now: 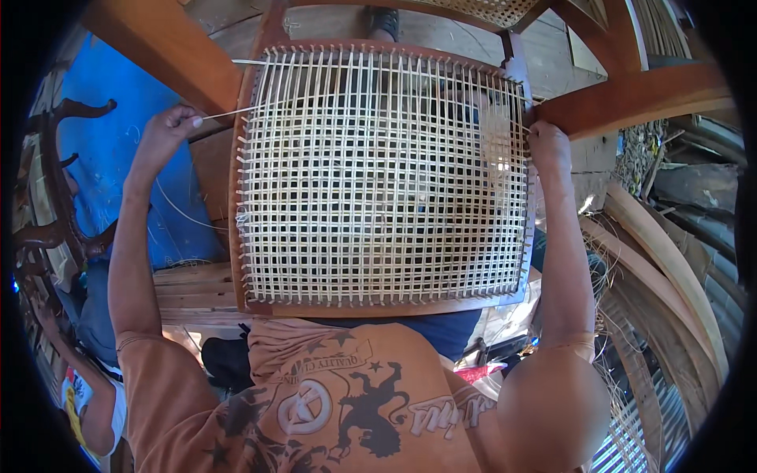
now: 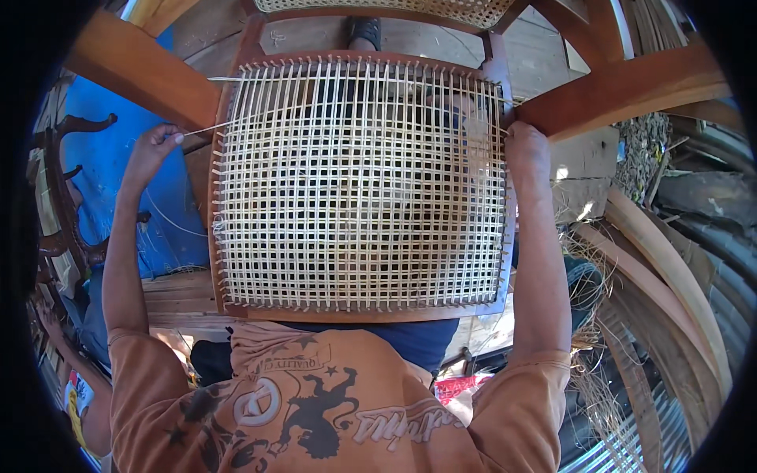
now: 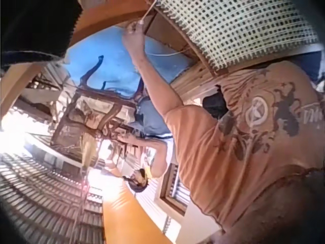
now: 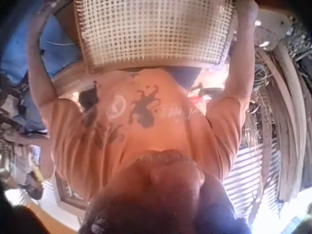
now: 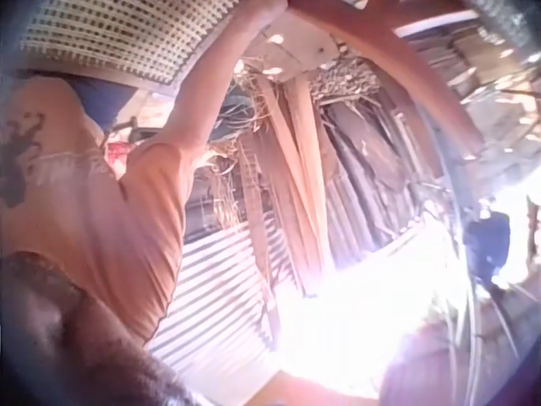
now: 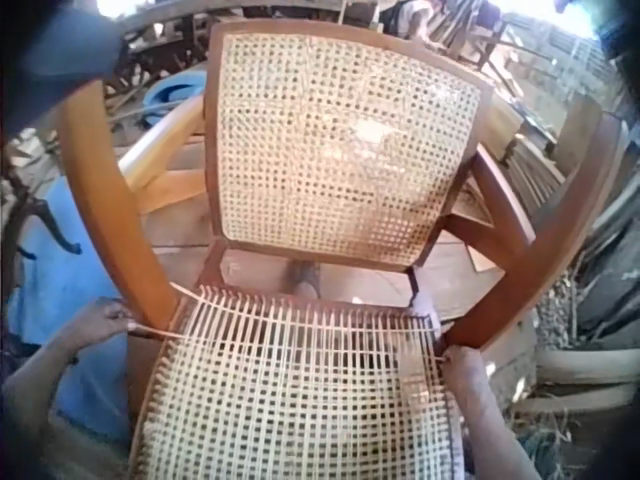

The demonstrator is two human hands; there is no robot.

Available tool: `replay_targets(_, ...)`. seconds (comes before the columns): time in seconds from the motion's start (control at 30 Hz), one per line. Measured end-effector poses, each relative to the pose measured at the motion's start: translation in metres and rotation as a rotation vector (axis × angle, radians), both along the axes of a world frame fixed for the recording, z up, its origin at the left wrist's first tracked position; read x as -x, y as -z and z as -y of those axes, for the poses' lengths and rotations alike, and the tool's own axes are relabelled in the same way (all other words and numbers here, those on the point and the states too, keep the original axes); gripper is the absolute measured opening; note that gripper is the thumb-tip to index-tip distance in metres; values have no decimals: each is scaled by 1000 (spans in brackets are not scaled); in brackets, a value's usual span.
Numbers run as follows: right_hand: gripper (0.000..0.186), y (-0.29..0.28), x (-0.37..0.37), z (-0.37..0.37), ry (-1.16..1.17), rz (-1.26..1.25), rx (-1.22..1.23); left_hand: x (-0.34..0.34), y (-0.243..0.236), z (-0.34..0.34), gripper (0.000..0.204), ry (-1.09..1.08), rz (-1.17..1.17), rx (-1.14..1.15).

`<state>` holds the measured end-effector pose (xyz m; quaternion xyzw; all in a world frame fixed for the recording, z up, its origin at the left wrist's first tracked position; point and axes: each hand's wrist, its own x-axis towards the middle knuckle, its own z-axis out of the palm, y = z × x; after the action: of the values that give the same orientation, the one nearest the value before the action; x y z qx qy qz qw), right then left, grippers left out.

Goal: Weaving cane strips to create a seat for a wooden chair frame.

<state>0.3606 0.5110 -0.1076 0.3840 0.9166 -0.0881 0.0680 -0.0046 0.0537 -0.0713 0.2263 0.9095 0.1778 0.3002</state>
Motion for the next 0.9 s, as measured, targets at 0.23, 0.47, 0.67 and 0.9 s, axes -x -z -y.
replay_targets(0.23, 14, 3, -2, 2, -7, -59, 16, 15, -3, 10, 27, 155, -8, 6)
replay_targets(0.47, 16, 7, -9, 2, -42, -118, 1, 10, -17, 12, 34, 202, -99, 15)
replay_targets(0.67, 20, -4, -15, 13, 72, -225, 95, -31, -38, -38, 36, 195, -123, 149)
replay_targets(0.9, 46, -22, -23, 40, 218, -109, 229, -124, -86, -107, 27, 344, -207, -188)
